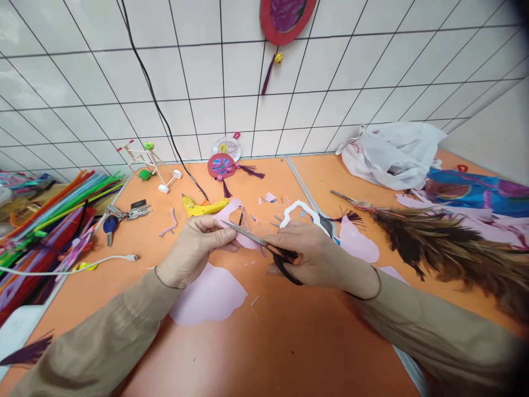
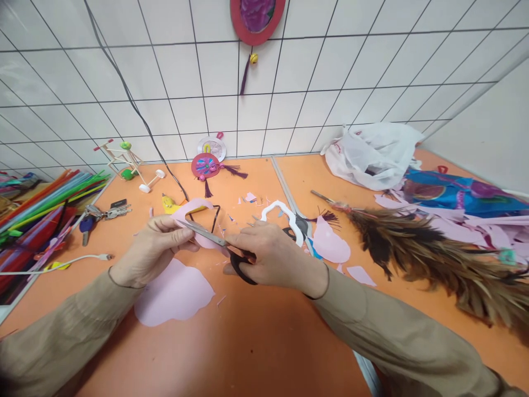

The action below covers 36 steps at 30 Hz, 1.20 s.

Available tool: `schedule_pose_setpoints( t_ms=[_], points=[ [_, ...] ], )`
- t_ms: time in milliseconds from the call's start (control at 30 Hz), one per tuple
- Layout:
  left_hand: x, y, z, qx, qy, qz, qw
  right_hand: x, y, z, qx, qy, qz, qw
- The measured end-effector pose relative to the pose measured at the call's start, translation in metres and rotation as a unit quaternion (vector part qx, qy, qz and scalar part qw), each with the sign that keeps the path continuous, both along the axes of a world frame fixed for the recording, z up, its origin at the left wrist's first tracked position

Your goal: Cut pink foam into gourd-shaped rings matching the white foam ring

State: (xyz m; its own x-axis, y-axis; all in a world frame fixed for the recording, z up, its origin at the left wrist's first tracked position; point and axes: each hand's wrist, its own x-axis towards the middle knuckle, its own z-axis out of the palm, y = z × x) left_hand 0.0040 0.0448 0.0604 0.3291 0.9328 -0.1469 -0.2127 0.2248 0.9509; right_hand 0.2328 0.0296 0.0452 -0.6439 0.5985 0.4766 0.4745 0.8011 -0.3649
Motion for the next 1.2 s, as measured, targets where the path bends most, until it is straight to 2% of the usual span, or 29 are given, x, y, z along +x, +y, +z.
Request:
schedule_pose_setpoints(
  t_ms=[367, 500, 833, 1200],
  points=[
    [0.0009, -0.0024, -0.0043, -0.003, -0.016, -0.015, 1.000, -0.0005, 0.0002, -0.0017, 0.036, -0.004, -0.001, 0.999],
    [0.0002, -0.0023, -0.0032, 0.002, 0.005, -0.015, 1.000, -0.0004, 0.0001, -0.0019, 0.043, 0.000, -0.003, 0.999],
    [-0.0064, 0.0031, 0.0020, 0.063, 0.021, -0.024, 0.998, -0.0007, -0.0003, -0.0029, 0.045, -0.005, -0.010, 0.999],
    [-0.0072, 0.0031, 0.0032, 0.041, 0.006, -0.031, 0.999, -0.0013, -0.0004, -0.0031, 0.056, -0.003, -0.013, 0.998]
  ],
)
